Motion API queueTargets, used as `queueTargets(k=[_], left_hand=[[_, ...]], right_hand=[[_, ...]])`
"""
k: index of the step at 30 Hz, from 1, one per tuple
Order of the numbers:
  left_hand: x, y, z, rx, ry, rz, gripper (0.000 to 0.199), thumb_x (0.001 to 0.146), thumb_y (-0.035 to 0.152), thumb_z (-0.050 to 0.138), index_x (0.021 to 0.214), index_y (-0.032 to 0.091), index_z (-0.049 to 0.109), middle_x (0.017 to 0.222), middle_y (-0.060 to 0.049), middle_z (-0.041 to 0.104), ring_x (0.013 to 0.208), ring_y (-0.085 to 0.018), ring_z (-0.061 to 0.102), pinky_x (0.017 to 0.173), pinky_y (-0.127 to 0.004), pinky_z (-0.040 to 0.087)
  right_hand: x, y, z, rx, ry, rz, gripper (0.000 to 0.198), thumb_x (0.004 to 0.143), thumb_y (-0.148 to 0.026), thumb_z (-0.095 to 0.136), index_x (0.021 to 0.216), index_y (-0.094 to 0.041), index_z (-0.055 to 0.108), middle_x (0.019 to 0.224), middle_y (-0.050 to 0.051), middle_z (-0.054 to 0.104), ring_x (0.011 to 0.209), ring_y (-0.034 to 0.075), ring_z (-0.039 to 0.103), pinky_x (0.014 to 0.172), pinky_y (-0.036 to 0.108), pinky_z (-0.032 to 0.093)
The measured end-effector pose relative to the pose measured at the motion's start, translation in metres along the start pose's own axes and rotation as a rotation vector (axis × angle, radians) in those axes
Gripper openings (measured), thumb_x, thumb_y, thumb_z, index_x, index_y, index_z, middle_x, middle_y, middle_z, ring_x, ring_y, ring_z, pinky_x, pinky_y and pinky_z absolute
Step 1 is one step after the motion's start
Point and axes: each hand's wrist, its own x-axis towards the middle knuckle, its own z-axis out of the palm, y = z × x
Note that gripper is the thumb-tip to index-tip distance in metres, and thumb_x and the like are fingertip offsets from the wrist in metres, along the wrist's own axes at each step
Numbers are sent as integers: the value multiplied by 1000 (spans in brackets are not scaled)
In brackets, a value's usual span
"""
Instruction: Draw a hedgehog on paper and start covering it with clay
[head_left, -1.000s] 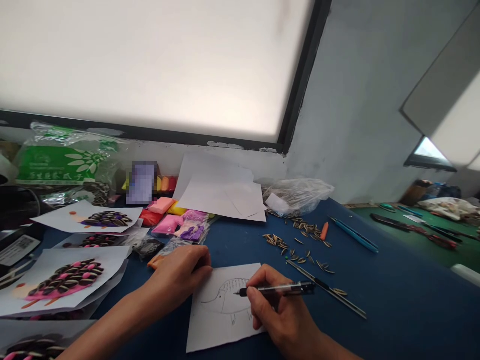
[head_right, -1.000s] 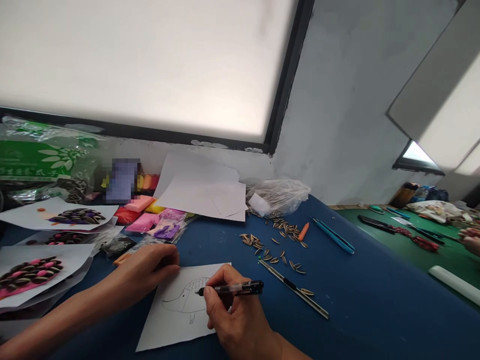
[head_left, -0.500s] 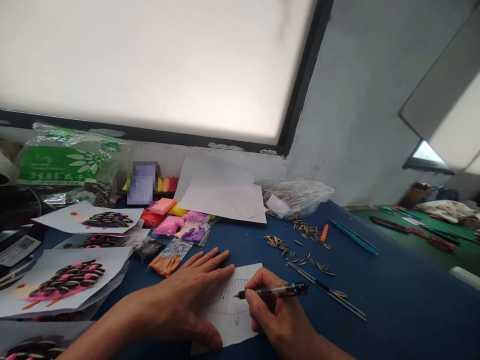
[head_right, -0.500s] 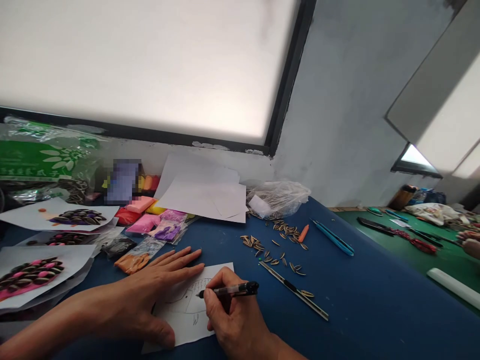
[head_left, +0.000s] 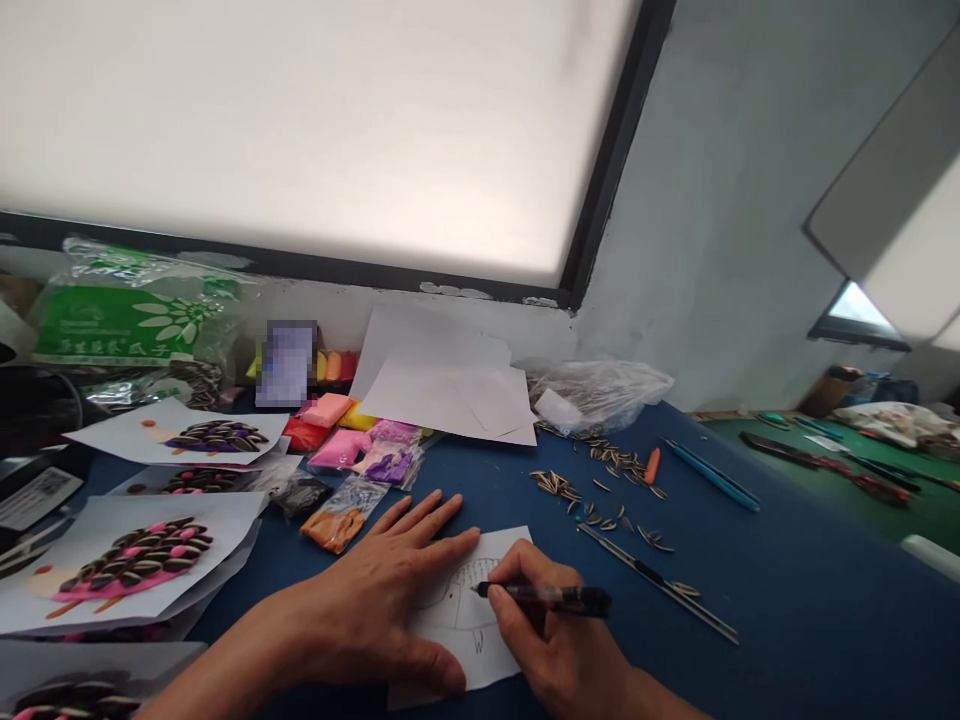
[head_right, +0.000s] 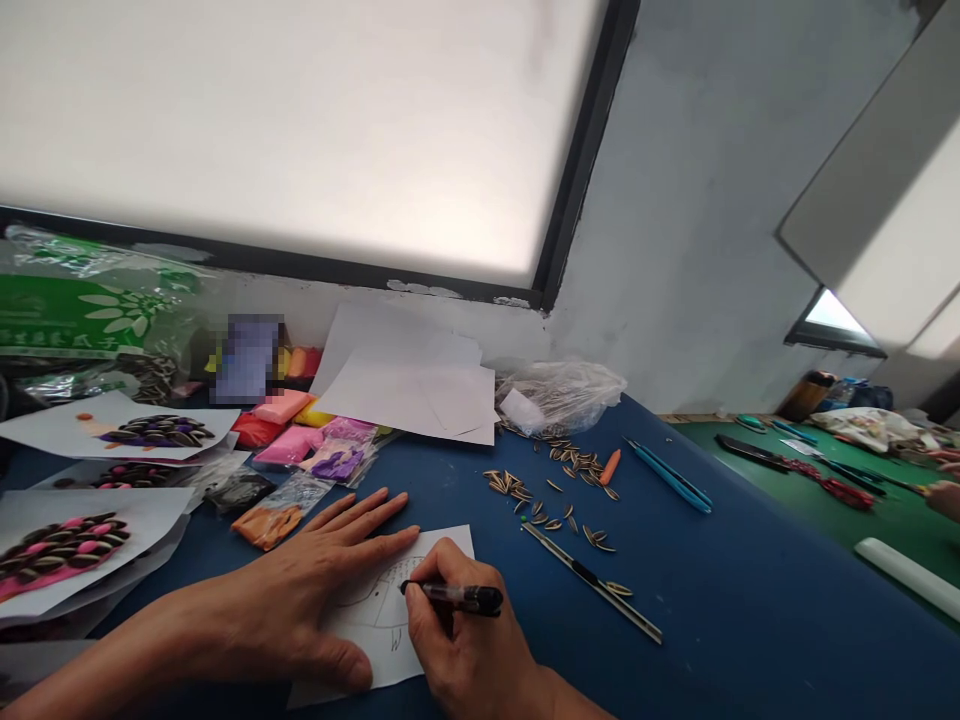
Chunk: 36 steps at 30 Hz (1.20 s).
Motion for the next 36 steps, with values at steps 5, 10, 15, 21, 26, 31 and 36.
queueTargets(k=[5, 10, 15, 21, 26, 31, 36], left_hand=[[0, 1, -1, -19, -8, 6, 100, 74, 71, 70, 154, 28, 28, 161, -10, 4, 147, -40, 1, 115, -65, 10], [1, 2, -2, -9, -17, 4, 99, 75, 70, 69, 154, 28, 27, 161, -10, 3, 147, -39, -1, 115, -65, 11], [1, 1, -2, -12, -13, 7, 101, 74, 71, 70, 154, 28, 27, 162, -9, 4, 147, -39, -1, 116, -64, 10], [1, -1, 1, -28, -10, 14, 102, 73, 72, 70, 154, 28, 28, 162, -10, 4, 147, -40, 0, 116, -65, 9], [1, 0, 0, -21, -10, 27, 99, 75, 70, 70, 154, 28, 28, 162, -10, 5, 147, -40, 1, 115, -65, 9], [1, 1, -1, -34, -7, 12, 100, 74, 69, 71, 154, 28, 29, 161, -11, 5, 147, -40, 1, 115, -66, 11], [1, -1, 1, -63, 34, 32, 101, 71, 69, 74, 153, 26, 34, 161, -12, 10, 146, -43, 4, 115, -67, 11]], right_hand=[[0, 4, 1, 16, -20, 30, 18, 94, -32, 49, 81, -20, 52, 59, -5, 42, 50, 12, 37, 48, 24, 31], [1, 5, 1, 24, -27, 25, 17, 94, -33, 49, 84, -20, 53, 60, -5, 43, 50, 12, 37, 48, 25, 31], [1, 5, 0, 9, -33, 37, 18, 96, -34, 47, 85, -20, 51, 61, -5, 43, 50, 13, 37, 47, 25, 31], [2, 6, 0, -33, -23, -20, 16, 95, -30, 46, 83, -21, 50, 61, -5, 44, 51, 13, 40, 51, 26, 33], [3, 5, 0, -40, -31, -17, 17, 94, -31, 46, 82, -21, 51, 60, -5, 44, 50, 13, 40, 50, 25, 32], [1, 7, 0, -27, -66, 27, 19, 95, -35, 46, 84, -20, 51, 58, -5, 44, 49, 13, 38, 49, 25, 32], [1, 7, 0, -18, -72, 54, 20, 95, -36, 47, 85, -20, 52, 61, -3, 50, 51, 13, 43, 50, 26, 36]])
